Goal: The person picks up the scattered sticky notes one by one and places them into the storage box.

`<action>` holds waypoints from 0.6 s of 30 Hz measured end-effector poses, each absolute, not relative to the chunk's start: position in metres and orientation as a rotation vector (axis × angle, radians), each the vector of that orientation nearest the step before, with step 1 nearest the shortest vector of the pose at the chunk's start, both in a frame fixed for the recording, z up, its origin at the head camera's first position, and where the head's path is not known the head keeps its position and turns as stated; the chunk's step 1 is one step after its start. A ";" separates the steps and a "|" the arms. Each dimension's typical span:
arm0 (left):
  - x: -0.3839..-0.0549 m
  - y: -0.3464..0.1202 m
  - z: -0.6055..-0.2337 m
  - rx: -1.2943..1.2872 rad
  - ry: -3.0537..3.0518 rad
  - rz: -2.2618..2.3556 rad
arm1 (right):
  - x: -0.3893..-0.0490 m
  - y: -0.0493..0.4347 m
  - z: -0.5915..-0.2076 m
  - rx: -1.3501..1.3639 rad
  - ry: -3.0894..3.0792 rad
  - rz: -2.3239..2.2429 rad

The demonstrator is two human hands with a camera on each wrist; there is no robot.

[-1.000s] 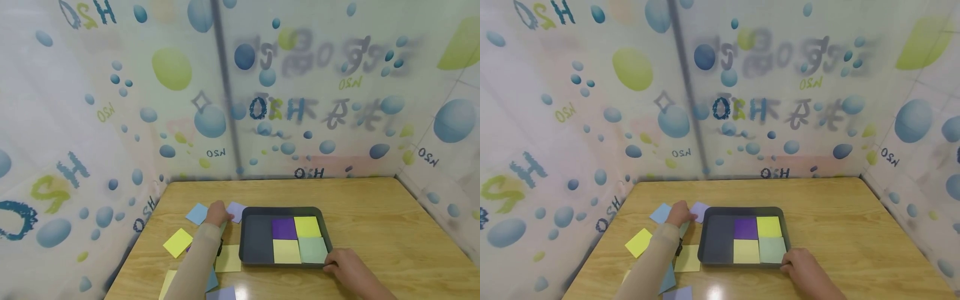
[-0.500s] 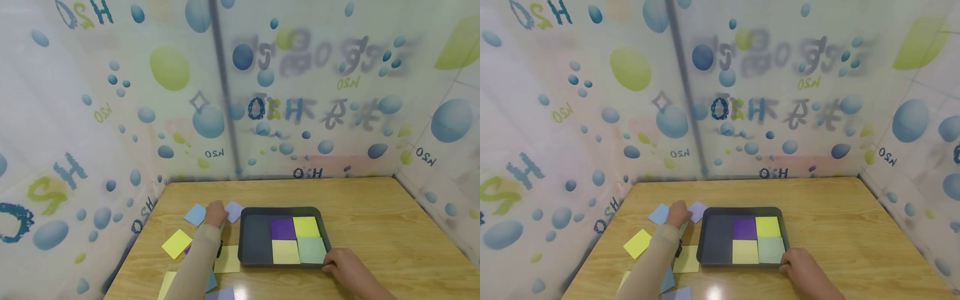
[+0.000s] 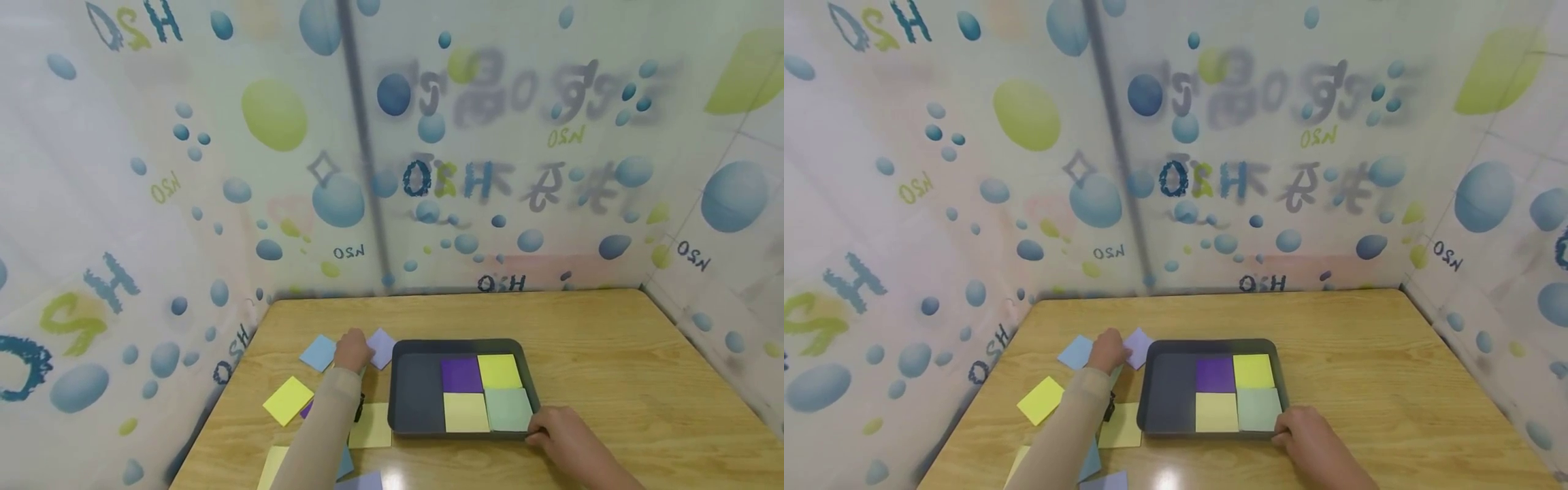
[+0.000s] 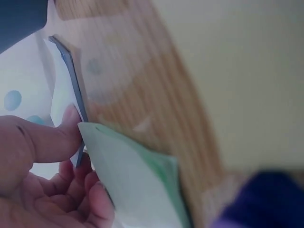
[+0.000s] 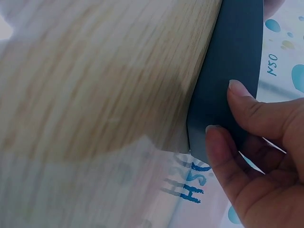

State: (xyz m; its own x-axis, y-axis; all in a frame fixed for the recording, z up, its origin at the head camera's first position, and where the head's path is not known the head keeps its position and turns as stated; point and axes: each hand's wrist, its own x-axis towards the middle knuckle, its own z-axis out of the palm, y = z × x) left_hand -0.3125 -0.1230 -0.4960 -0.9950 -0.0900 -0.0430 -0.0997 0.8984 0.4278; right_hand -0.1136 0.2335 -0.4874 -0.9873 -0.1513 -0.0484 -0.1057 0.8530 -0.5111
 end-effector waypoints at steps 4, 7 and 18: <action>-0.314 -0.123 -0.495 -0.149 3.038 0.731 | -0.113 0.233 -0.487 -0.215 2.962 -0.797; -0.315 -0.123 -0.493 -0.133 3.049 0.713 | -0.112 0.232 -0.487 -0.228 2.975 -0.791; -0.312 -0.130 -0.467 -0.020 3.159 0.789 | -0.113 0.233 -0.489 -0.248 2.984 -0.784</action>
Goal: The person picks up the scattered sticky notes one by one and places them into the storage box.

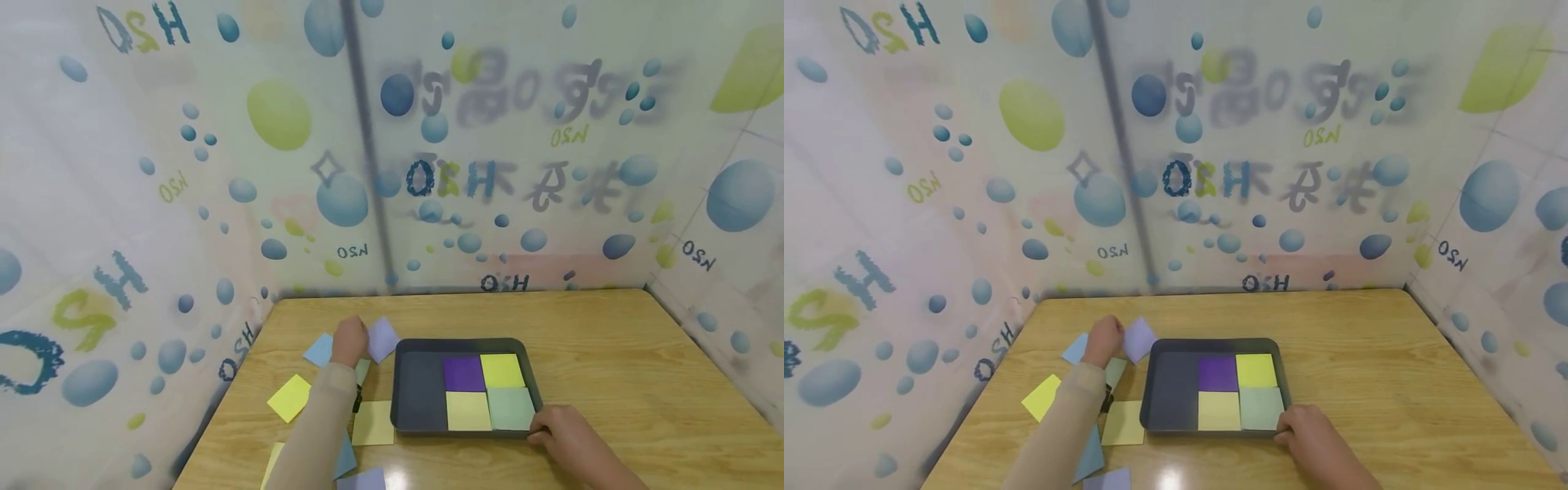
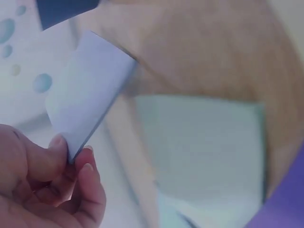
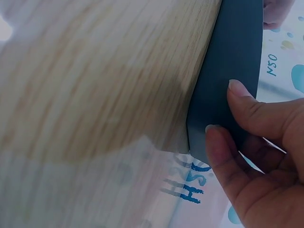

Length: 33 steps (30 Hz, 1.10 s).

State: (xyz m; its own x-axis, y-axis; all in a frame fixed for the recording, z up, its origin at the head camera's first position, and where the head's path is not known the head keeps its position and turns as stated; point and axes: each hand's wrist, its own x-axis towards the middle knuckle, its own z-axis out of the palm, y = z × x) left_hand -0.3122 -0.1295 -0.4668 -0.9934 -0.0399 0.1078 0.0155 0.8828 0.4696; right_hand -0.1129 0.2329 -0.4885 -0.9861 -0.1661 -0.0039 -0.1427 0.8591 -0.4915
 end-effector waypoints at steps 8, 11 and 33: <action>-0.314 -0.137 -0.443 0.056 -2.859 -0.786 | -0.112 0.235 -0.487 -0.282 2.976 -0.786; -0.312 -0.138 -0.434 0.064 -2.851 -0.810 | -0.112 0.234 -0.486 -0.260 2.969 -0.793; -0.301 -0.118 -0.406 -0.214 -3.080 -0.682 | -0.114 0.227 -0.482 -0.102 2.920 -0.776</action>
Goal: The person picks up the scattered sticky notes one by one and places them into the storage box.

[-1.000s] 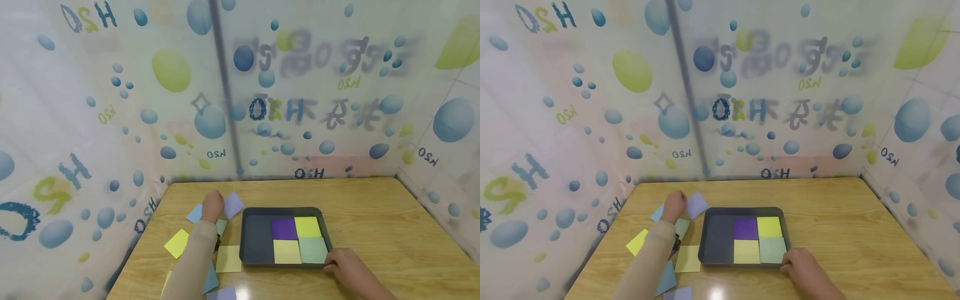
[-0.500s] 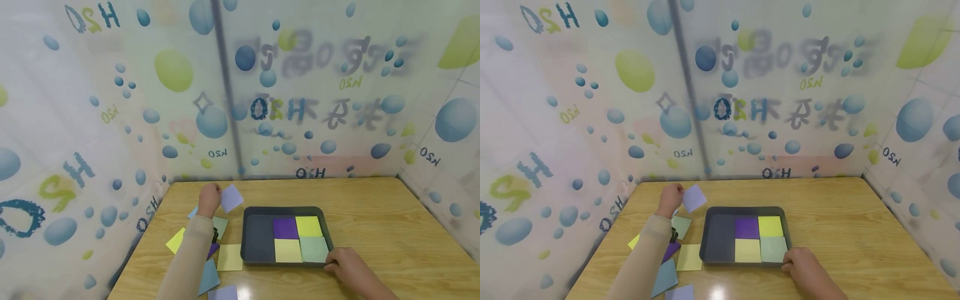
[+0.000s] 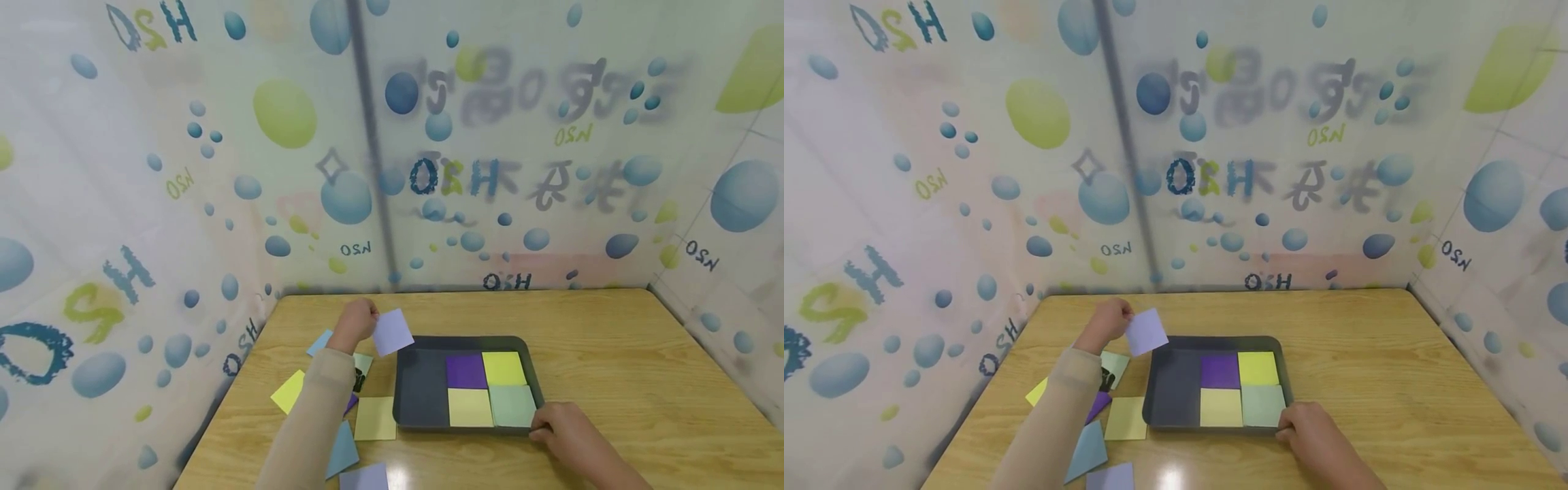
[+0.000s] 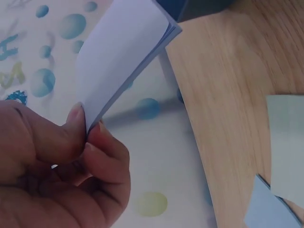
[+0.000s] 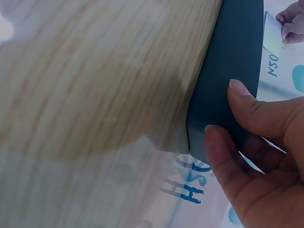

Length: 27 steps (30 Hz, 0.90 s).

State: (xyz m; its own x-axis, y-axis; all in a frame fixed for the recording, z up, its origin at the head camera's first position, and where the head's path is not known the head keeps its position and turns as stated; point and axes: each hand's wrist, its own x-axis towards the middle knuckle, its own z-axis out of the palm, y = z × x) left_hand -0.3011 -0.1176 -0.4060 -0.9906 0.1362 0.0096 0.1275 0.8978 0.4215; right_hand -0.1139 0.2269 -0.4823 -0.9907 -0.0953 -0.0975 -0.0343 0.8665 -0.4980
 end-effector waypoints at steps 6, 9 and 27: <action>-0.297 -0.108 -0.405 0.318 2.998 0.642 | -0.114 0.227 -0.482 -0.097 2.919 -0.779; -0.294 -0.104 -0.405 0.355 2.964 0.644 | -0.114 0.227 -0.481 -0.095 2.915 -0.781; -0.281 -0.086 -0.405 0.577 2.817 0.636 | -0.113 0.229 -0.484 -0.130 2.958 -0.781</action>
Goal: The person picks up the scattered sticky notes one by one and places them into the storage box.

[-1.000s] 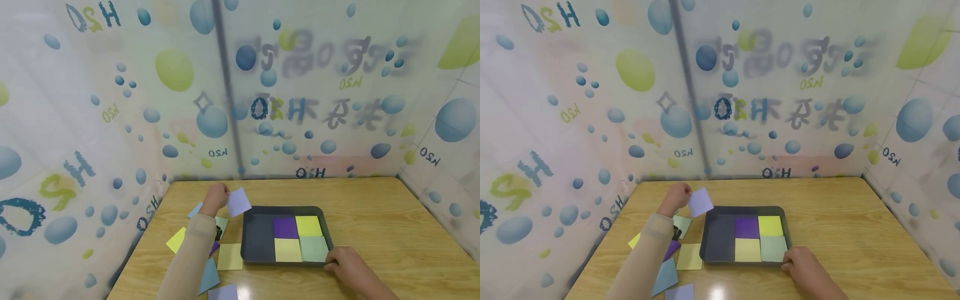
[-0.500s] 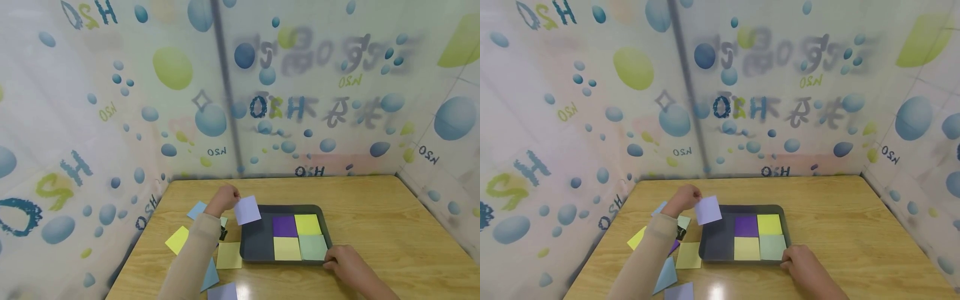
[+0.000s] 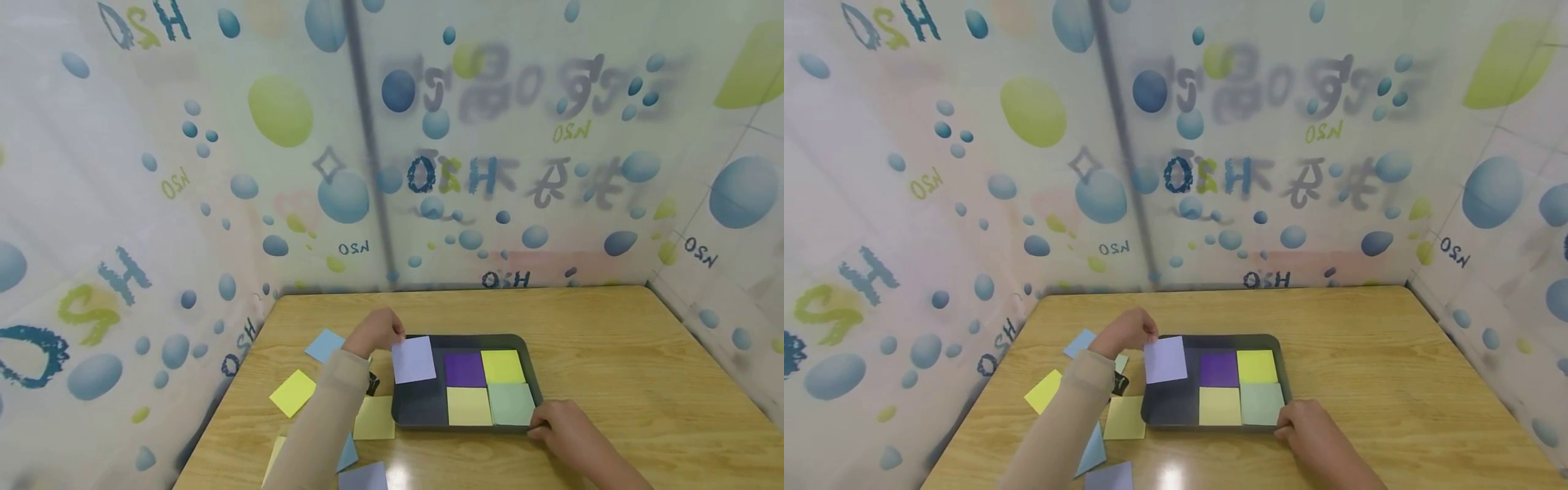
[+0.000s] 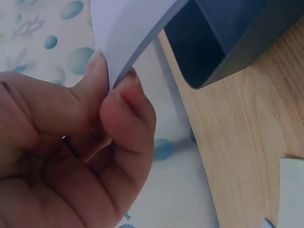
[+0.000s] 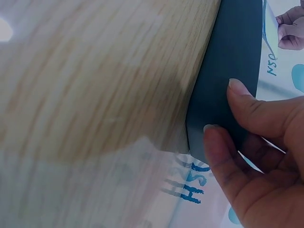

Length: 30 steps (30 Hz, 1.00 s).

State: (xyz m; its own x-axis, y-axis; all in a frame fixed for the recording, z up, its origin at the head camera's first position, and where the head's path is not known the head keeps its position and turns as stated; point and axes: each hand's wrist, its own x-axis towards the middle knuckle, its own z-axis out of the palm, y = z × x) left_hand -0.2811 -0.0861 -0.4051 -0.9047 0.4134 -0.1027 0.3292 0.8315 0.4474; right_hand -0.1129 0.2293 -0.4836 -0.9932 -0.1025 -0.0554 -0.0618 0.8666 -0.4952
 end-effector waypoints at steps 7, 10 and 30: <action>-0.279 -0.078 -0.406 0.527 2.751 0.525 | -0.113 0.231 -0.485 -0.159 2.955 -0.786; -0.277 -0.074 -0.410 0.518 2.712 0.493 | -0.113 0.231 -0.486 -0.186 2.961 -0.781; -0.263 -0.059 -0.427 0.476 2.565 0.486 | -0.113 0.234 -0.487 -0.268 2.972 -0.793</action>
